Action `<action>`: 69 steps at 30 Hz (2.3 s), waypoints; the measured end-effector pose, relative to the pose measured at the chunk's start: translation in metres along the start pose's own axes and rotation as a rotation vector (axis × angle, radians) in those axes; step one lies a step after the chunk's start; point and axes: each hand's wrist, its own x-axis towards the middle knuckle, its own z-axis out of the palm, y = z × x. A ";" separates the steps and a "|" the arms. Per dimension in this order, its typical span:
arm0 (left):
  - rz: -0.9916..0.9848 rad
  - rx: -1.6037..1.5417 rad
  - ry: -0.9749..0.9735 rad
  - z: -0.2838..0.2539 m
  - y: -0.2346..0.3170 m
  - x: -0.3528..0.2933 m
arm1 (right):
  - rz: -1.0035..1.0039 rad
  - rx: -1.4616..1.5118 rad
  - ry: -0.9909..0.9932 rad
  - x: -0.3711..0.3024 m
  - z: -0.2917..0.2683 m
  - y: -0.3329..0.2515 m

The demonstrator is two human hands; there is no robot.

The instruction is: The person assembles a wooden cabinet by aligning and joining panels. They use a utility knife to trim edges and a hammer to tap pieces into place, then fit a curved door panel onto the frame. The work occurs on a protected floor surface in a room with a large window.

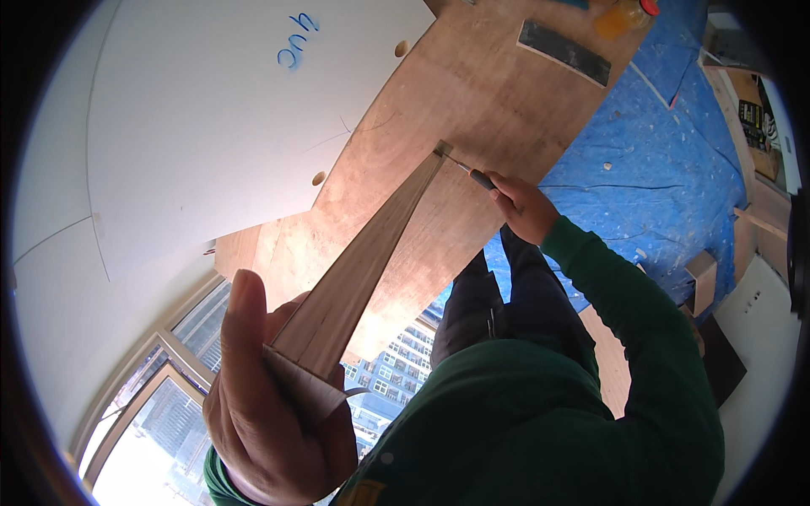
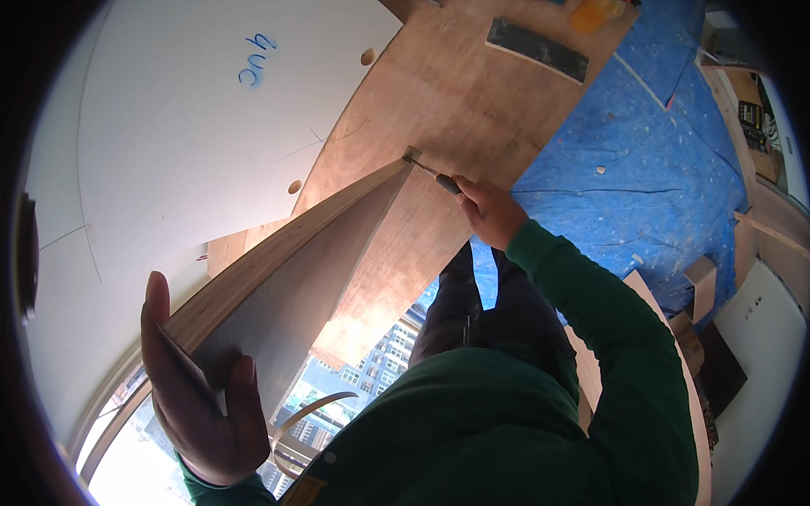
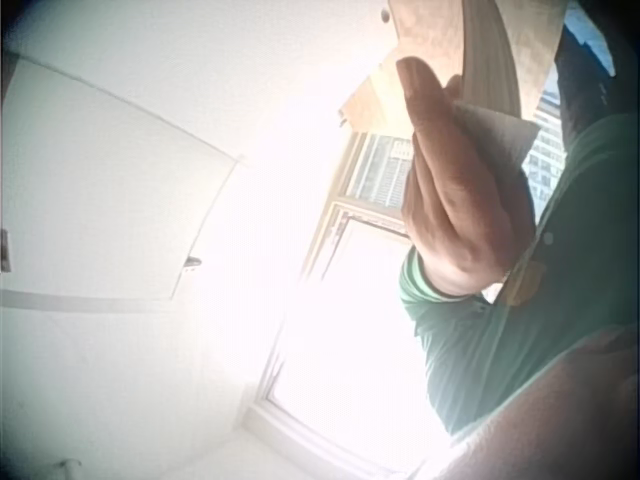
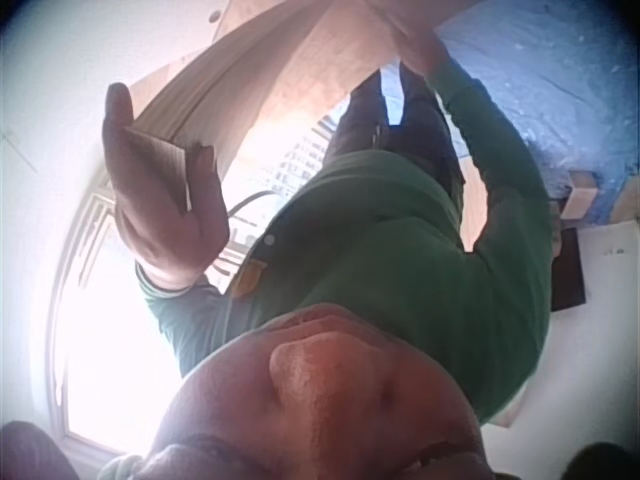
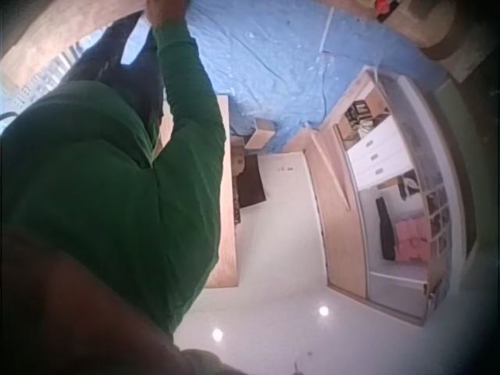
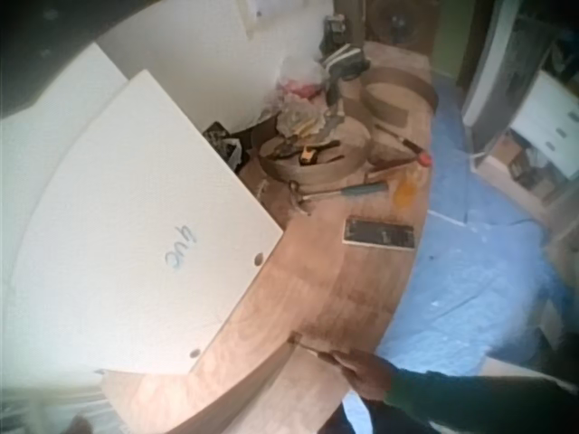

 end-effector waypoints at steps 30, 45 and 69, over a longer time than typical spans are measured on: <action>-0.046 0.124 0.023 0.003 0.008 -0.002 | 0.072 -0.028 -0.030 0.008 0.005 -0.003; -0.004 -0.079 -0.030 0.001 -0.001 0.003 | 0.193 0.071 -0.097 -0.020 -0.012 -0.014; -0.020 0.006 -0.029 -0.001 0.008 0.000 | 0.114 -0.021 -0.106 0.013 -0.001 -0.013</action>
